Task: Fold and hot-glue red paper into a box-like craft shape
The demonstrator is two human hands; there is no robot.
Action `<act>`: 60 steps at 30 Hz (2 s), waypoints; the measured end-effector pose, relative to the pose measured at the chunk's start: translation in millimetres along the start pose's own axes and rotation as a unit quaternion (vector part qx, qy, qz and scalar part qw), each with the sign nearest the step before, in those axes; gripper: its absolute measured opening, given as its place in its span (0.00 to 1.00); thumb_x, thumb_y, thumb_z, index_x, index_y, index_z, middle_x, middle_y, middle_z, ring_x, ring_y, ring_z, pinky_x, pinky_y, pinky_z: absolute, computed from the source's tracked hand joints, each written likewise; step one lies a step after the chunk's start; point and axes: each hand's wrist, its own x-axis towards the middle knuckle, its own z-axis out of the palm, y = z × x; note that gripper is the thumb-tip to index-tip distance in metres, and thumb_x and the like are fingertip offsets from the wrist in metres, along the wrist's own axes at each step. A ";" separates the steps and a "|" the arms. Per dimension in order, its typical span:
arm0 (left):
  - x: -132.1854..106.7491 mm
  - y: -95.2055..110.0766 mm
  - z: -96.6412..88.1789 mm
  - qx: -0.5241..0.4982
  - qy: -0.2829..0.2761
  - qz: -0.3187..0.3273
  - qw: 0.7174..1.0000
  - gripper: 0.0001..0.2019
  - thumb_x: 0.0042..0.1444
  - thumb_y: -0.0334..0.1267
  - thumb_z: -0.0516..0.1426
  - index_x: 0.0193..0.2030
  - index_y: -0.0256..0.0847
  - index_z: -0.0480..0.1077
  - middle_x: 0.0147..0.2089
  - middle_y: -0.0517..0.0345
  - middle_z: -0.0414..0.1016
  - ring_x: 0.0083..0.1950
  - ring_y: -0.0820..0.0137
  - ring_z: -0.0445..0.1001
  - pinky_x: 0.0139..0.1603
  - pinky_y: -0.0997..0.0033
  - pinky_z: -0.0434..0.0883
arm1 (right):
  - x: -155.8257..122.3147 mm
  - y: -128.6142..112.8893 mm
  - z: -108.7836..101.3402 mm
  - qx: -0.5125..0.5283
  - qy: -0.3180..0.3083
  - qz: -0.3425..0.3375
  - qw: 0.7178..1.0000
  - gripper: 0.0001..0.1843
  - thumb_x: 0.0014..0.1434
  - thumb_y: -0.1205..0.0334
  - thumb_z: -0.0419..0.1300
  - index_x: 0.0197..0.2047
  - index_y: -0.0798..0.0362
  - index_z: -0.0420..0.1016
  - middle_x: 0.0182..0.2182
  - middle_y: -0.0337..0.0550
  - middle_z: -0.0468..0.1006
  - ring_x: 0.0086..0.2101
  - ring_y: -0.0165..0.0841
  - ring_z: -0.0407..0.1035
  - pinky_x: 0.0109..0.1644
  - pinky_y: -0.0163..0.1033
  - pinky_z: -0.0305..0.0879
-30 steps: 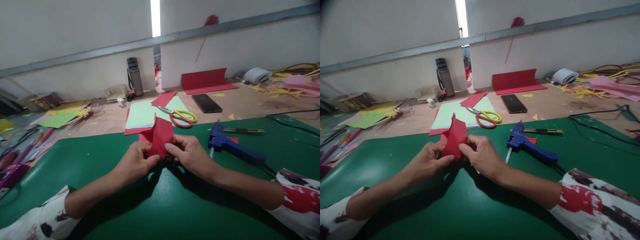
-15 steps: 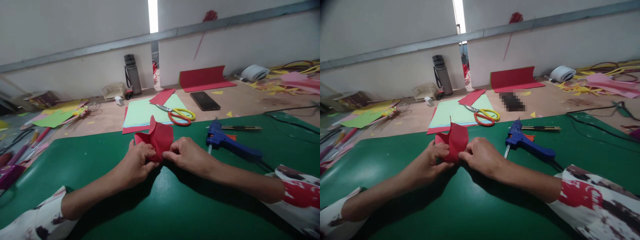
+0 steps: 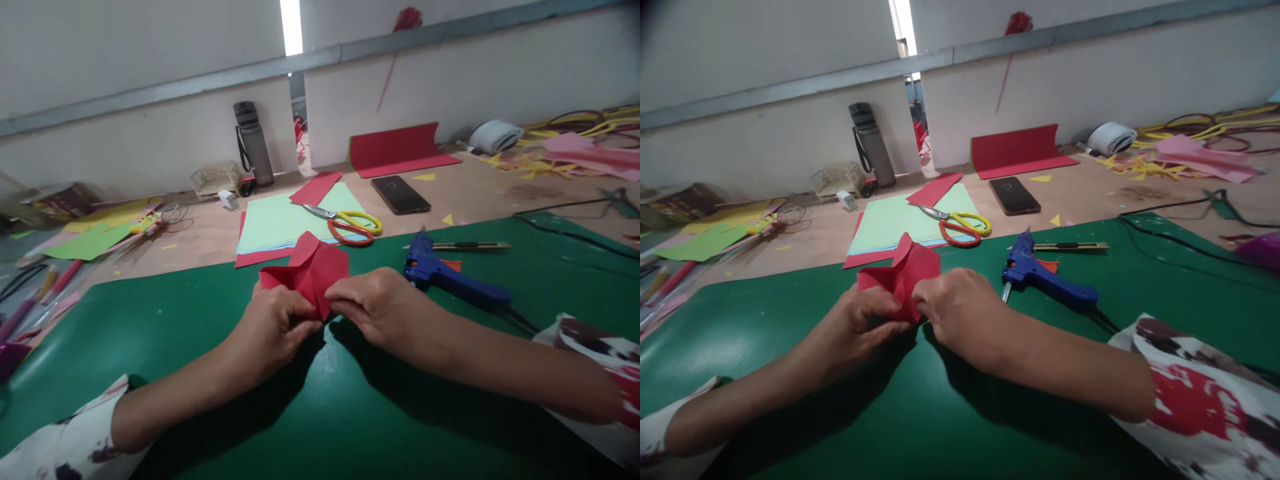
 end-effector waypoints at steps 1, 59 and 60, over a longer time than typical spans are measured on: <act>0.2 0.3 0.3 -0.008 -0.001 0.007 1.000 0.06 0.54 0.32 0.57 0.28 0.38 0.74 0.27 0.60 0.74 0.31 0.72 0.69 0.35 0.73 0.61 | 1.2 0.8 2.6 -0.004 -0.012 -0.007 1.000 0.08 0.55 0.70 0.55 0.33 0.53 0.76 0.26 0.41 0.78 0.27 0.29 0.67 0.29 0.33 0.52; -8.3 -1.6 0.2 -0.075 0.013 -0.014 0.997 0.08 0.54 0.27 0.53 0.33 0.36 0.74 0.30 0.57 0.77 0.30 0.73 0.72 0.32 0.77 0.67 | 4.0 5.7 14.3 0.061 -0.025 0.004 0.998 0.07 0.53 0.71 0.59 0.30 0.54 0.77 0.24 0.40 0.77 0.26 0.28 0.67 0.30 0.32 0.53; -8.0 -1.1 1.0 -0.074 0.020 -0.017 0.997 0.08 0.53 0.26 0.54 0.32 0.36 0.74 0.29 0.57 0.77 0.29 0.73 0.72 0.31 0.77 0.67 | 4.0 5.4 14.2 0.059 -0.026 0.005 0.998 0.06 0.53 0.72 0.59 0.30 0.54 0.77 0.24 0.40 0.76 0.26 0.28 0.67 0.30 0.32 0.53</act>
